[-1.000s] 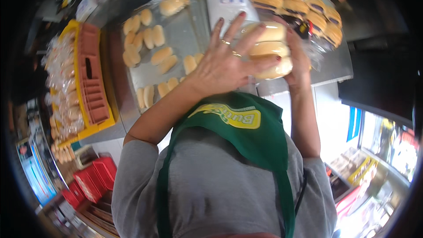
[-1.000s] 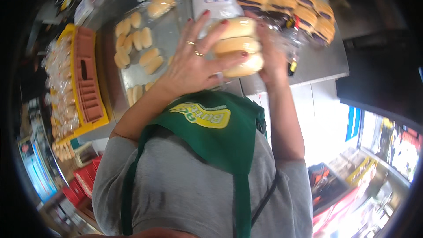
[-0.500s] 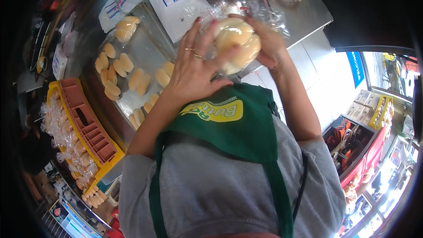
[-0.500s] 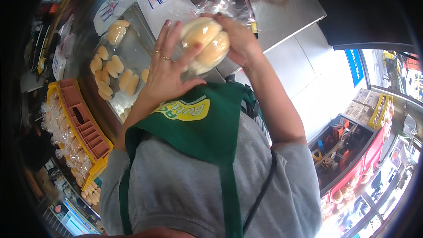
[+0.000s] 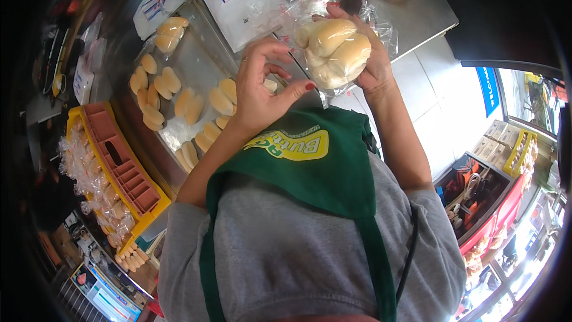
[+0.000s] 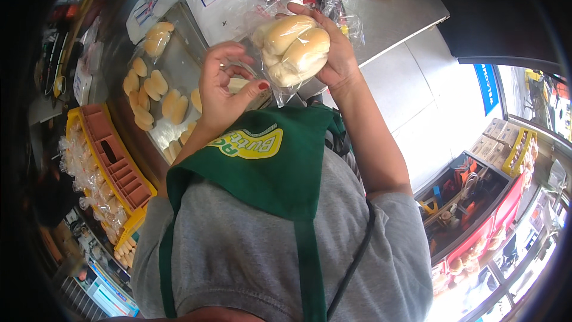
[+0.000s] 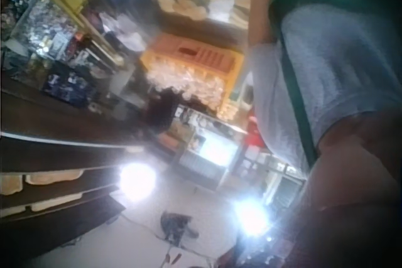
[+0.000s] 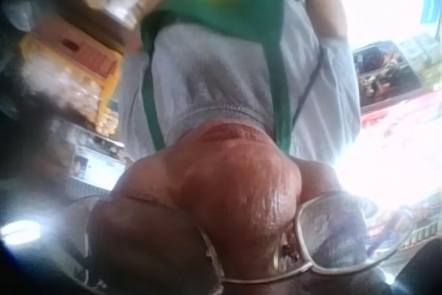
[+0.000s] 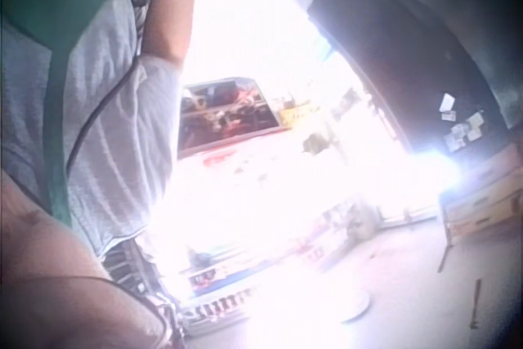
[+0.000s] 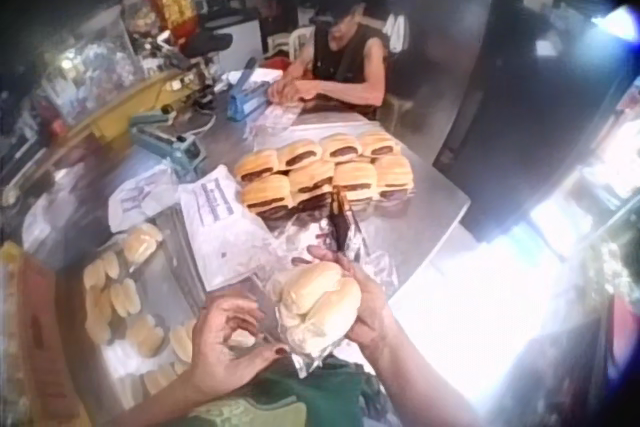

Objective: The person picks up small bread buns from a tray, places them into clear plastic bags, and ties the bags. They then place the packaged buns into red baskets and hand them to a customer. The person also handles cash and places it into a cash drawer.

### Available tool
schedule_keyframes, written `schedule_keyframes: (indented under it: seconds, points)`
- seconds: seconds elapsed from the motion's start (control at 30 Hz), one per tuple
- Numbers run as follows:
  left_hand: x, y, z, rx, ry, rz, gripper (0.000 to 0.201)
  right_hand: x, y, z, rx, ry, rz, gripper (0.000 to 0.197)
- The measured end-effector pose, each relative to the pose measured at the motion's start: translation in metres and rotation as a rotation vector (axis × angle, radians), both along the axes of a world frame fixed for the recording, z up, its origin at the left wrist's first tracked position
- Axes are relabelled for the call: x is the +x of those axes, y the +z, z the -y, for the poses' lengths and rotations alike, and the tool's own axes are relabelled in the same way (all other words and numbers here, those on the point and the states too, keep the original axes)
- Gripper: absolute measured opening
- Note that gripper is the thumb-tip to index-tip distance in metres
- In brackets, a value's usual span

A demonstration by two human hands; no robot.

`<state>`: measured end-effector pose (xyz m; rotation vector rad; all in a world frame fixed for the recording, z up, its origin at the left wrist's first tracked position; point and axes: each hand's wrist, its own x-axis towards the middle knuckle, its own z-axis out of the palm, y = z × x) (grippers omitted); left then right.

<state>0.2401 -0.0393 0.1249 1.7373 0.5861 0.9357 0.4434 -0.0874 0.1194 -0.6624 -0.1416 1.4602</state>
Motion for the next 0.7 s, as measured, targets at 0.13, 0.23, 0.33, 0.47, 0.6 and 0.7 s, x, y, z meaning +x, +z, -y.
schedule_keyframes:
  seconds: [0.13, 0.23, 0.33, 0.47, 0.6, 0.7]
  points:
    - [0.005, -0.016, 0.006, -0.279, -0.049, 0.109, 0.041, -0.014, -0.007, 0.000, 0.057, -0.008, -0.053, 0.047]
    - [0.010, -0.042, 0.004, -0.392, 0.003, 0.212, 0.038, -0.043, 0.004, 0.001, 0.015, -0.161, 0.096, 0.052]
    - [0.000, -0.067, -0.009, -0.428, -0.083, -0.087, 0.040, -0.033, -0.016, -0.002, 0.041, -0.019, 0.880, 0.054]
    - [0.002, -0.018, -0.019, 0.038, -0.007, -0.241, 0.072, -0.007, -0.005, -0.017, -0.016, 0.177, 1.259, 0.050]
    - [0.015, -0.012, -0.033, 0.028, -0.083, -0.229, 0.080, -0.005, -0.002, -0.041, 0.028, 0.300, 1.514, 0.049]
    - [0.005, -0.004, -0.036, -0.692, -0.151, 0.017, 0.066, -0.006, 0.004, -0.034, -0.069, 0.327, 1.010, 0.053]
